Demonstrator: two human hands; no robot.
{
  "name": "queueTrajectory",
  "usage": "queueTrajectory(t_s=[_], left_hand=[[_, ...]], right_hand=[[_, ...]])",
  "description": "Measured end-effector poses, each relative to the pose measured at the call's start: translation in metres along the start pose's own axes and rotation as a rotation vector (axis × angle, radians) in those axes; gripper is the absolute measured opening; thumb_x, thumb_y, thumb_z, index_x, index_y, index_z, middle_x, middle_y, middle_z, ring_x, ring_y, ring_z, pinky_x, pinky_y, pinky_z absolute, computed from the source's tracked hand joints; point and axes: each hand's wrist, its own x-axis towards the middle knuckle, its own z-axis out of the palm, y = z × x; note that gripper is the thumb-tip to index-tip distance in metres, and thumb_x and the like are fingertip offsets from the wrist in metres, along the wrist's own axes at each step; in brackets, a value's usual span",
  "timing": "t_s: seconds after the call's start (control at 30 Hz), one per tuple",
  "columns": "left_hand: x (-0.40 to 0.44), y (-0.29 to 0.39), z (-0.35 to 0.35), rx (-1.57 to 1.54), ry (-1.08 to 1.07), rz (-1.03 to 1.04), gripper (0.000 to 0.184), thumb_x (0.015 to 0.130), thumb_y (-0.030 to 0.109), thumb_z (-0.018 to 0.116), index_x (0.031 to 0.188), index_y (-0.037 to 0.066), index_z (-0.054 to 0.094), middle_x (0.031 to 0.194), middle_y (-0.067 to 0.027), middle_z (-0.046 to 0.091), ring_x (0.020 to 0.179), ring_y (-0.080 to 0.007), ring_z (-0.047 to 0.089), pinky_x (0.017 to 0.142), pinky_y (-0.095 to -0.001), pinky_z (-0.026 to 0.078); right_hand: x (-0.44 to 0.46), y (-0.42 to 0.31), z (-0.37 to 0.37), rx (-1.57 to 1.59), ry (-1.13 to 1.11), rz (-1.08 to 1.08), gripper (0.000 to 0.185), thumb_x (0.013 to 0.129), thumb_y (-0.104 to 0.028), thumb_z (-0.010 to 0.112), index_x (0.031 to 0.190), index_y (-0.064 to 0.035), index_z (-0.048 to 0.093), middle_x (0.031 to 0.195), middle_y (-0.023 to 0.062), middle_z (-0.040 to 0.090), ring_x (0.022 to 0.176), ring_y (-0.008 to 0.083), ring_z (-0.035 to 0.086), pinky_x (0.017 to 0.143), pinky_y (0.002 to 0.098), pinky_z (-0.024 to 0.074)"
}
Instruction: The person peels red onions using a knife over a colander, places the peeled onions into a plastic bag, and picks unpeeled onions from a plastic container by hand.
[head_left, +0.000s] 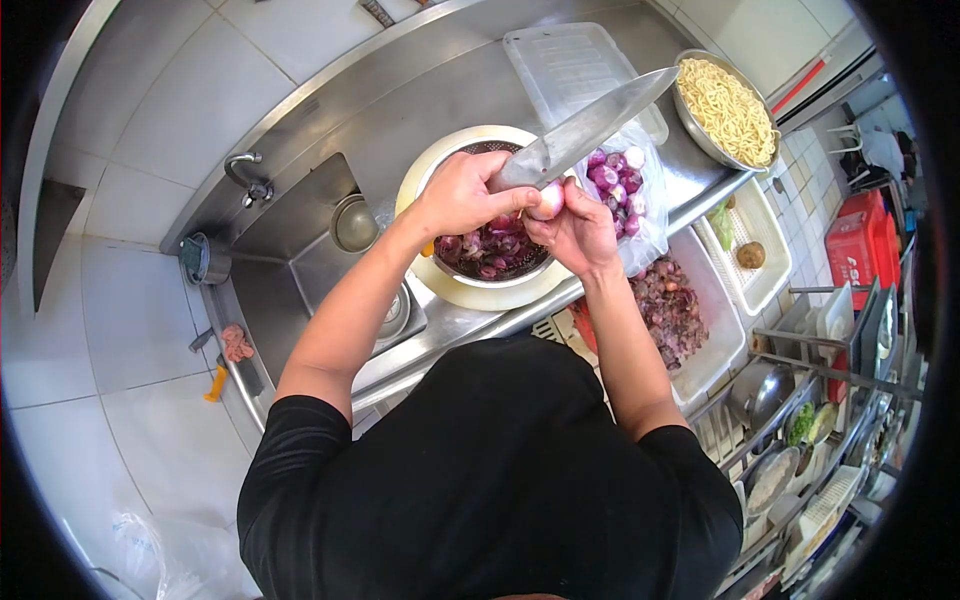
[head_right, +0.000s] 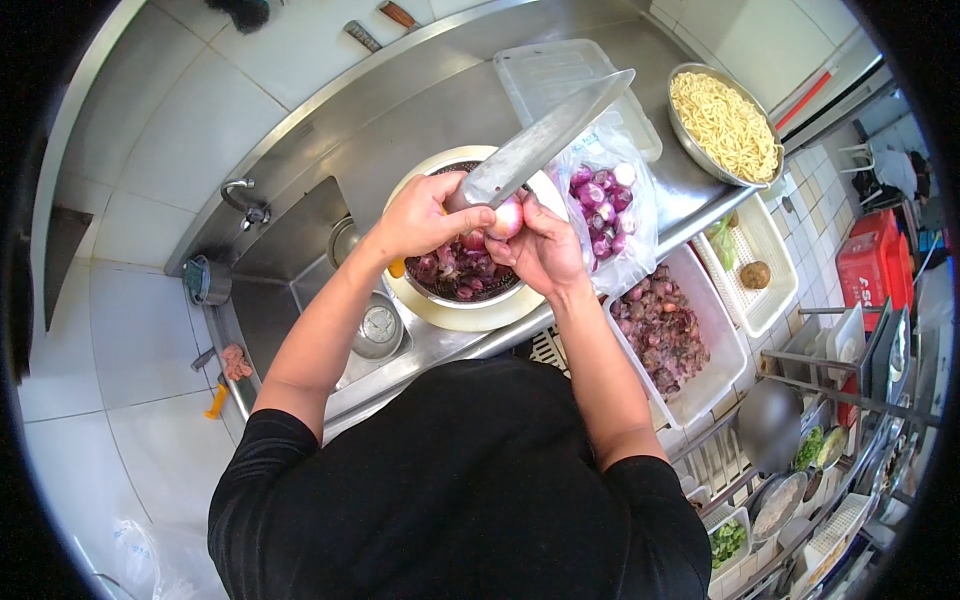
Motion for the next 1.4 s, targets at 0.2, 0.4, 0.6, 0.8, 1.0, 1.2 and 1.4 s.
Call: queueTrajectory(t_s=[0.2, 0.4, 0.6, 0.8, 1.0, 1.2, 1.4], left_hand=[[-0.005, -0.008, 0.003, 0.022, 0.009, 0.018, 0.033, 0.088, 0.033, 0.081, 0.1, 0.004, 0.073, 0.076, -0.004, 0.07, 0.067, -0.0092, 0.061, 0.063, -0.0291, 0.049], [-0.013, -0.005, -0.004, -0.412, 0.204, -0.097, 0.032, 0.091, 0.034, 0.079, 0.102, 0.004, 0.075, 0.084, -0.0021, 0.075, 0.073, -0.0068, 0.063, 0.071, -0.028, 0.052], [-0.013, -0.045, 0.01, -0.058, 0.342, -0.239, 0.049, 0.092, 0.051, 0.074, 0.101, 0.002, 0.073, 0.076, -0.0074, 0.071, 0.069, -0.012, 0.062, 0.066, -0.032, 0.051], [-0.012, -0.064, 0.053, -0.139, 0.395, -0.148, 0.053, 0.093, 0.052, 0.071, 0.098, -0.001, 0.07, 0.075, -0.0098, 0.069, 0.065, -0.014, 0.063, 0.061, -0.0335, 0.051], [-0.009, -0.038, 0.04, -0.52, 0.38, -0.16, 0.034, 0.098, 0.036, 0.071, 0.102, 0.002, 0.069, 0.081, 0.0029, 0.066, 0.069, -0.0045, 0.056, 0.061, -0.0241, 0.048], [-0.011, -0.039, -0.009, 0.071, 0.496, -0.241, 0.043, 0.099, 0.045, 0.066, 0.089, 0.003, 0.068, 0.069, -0.0011, 0.064, 0.065, -0.0092, 0.059, 0.062, -0.0313, 0.049], [-0.02, -0.113, -0.011, 0.151, 0.391, -0.406, 0.048, 0.101, 0.054, 0.057, 0.109, 0.01, 0.074, 0.071, -0.0021, 0.066, 0.062, -0.0135, 0.058, 0.062, -0.035, 0.049]], right_hand=[[0.006, 0.006, -0.005, -0.131, 0.205, -0.111, 0.032, 0.106, -0.034, 0.049, 0.123, -0.0078, 0.055, 0.101, 0.0068, 0.061, 0.08, 0.0198, 0.057, 0.069, 0.0312, 0.0463], [0.009, 0.008, -0.019, -0.124, 0.161, -0.179, 0.033, 0.104, -0.032, 0.058, 0.127, -0.0083, 0.053, 0.106, 0.0073, 0.062, 0.083, 0.0213, 0.061, 0.069, 0.0322, 0.048], [0.001, 0.004, -0.004, -0.202, 0.165, -0.193, 0.033, 0.104, -0.018, 0.059, 0.13, -0.0054, 0.043, 0.118, 0.0129, 0.062, 0.093, 0.0258, 0.065, 0.08, 0.0351, 0.0554], [0.013, 0.027, -0.007, -0.598, 0.325, -0.326, 0.055, 0.094, 0.008, 0.063, 0.136, -0.0027, 0.03, 0.125, 0.0186, 0.056, 0.104, 0.0234, 0.066, 0.086, 0.0345, 0.061], [0.013, 0.035, -0.006, -1.018, 0.451, -0.494, 0.057, 0.087, 0.01, 0.071, 0.13, -0.0016, 0.037, 0.114, 0.0156, 0.061, 0.098, 0.0184, 0.065, 0.087, 0.0309, 0.0573], [0.001, 0.009, -0.027, -0.596, 0.361, -0.166, 0.055, 0.097, -0.005, 0.067, 0.142, -0.0038, 0.034, 0.109, 0.0128, 0.064, 0.091, 0.0175, 0.065, 0.075, 0.0286, 0.0532], [-0.009, -0.015, -0.023, -0.028, 0.104, -0.1, 0.046, 0.107, -0.027, 0.052, 0.145, -0.0008, 0.046, 0.117, 0.019, 0.066, 0.088, 0.0249, 0.068, 0.076, 0.0306, 0.0577]])
